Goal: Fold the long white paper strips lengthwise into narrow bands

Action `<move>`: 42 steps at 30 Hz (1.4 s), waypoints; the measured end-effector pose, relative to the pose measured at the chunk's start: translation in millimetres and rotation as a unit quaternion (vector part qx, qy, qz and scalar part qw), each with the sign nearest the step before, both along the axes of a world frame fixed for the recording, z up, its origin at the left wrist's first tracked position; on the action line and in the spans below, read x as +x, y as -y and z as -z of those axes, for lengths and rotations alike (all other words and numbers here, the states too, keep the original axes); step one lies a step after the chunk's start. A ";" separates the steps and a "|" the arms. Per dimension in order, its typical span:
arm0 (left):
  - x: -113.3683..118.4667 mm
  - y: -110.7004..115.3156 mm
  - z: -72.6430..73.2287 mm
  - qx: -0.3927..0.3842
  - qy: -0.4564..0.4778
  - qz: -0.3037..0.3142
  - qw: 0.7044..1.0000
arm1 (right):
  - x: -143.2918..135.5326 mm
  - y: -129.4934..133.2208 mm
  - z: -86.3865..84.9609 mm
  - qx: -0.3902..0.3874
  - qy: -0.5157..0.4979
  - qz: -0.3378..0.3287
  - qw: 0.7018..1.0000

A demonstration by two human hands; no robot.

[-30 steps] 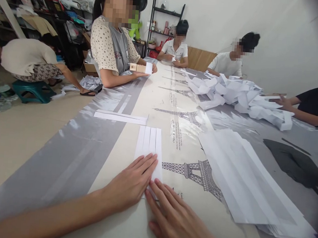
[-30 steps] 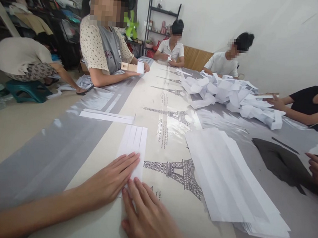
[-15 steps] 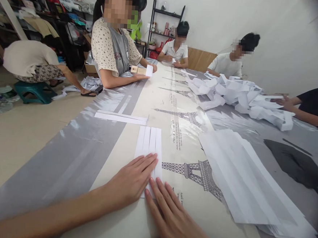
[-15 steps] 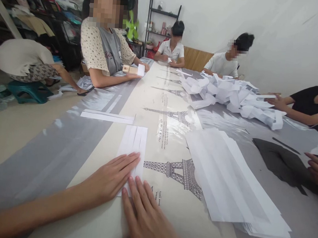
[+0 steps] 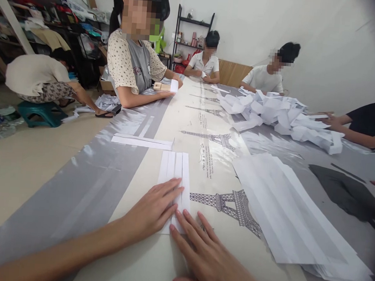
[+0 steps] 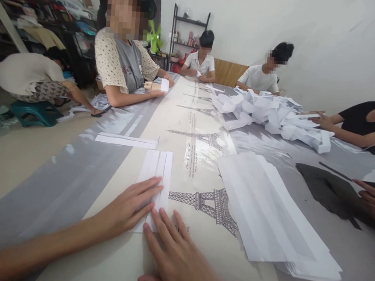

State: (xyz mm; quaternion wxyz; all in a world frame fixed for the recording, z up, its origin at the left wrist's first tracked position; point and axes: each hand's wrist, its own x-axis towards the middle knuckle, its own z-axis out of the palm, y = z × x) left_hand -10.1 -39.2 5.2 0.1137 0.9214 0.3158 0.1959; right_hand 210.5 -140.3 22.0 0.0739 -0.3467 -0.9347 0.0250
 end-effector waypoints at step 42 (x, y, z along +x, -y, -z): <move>-6.0 -8.0 0.8 0.103 -0.018 0.030 0.994 | 15.5 -27.2 -26.8 0.059 -0.067 -0.040 0.995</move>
